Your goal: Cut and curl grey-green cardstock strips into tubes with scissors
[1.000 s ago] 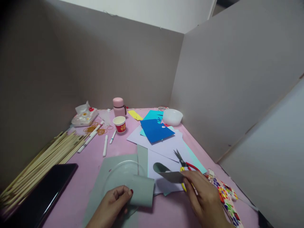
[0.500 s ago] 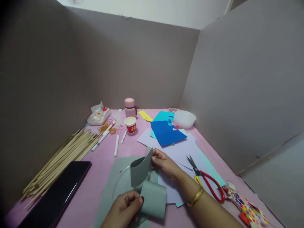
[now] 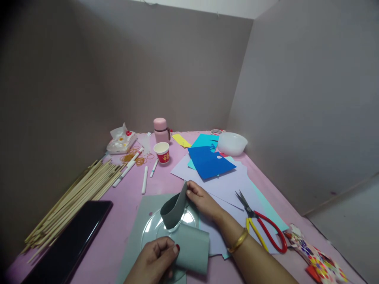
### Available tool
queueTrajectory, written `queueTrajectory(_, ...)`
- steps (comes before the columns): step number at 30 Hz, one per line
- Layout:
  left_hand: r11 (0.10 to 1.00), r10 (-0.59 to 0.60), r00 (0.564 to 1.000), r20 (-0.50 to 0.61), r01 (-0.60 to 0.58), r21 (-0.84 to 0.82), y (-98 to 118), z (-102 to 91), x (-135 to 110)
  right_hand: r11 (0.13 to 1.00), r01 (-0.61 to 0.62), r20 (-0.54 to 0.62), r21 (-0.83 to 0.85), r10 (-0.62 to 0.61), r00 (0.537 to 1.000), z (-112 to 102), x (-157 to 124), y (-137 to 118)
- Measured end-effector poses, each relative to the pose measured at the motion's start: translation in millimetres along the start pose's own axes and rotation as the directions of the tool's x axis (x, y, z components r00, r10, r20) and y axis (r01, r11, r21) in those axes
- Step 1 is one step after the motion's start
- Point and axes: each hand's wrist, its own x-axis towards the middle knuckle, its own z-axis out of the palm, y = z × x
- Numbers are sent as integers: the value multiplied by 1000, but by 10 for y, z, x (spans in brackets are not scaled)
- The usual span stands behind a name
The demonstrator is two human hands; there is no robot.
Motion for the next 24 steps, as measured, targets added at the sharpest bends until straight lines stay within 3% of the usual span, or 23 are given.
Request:
queueTrajectory(15,1000,28,1000,-13,-28,-11,22,-57,21,986,15,53,-164,-6,999,-26,-20,-92)
queueTrajectory(24,999,30,999,-26,-31,-24,-28,-66,55,993,-30,32,-110,33,999,0,-15,-118)
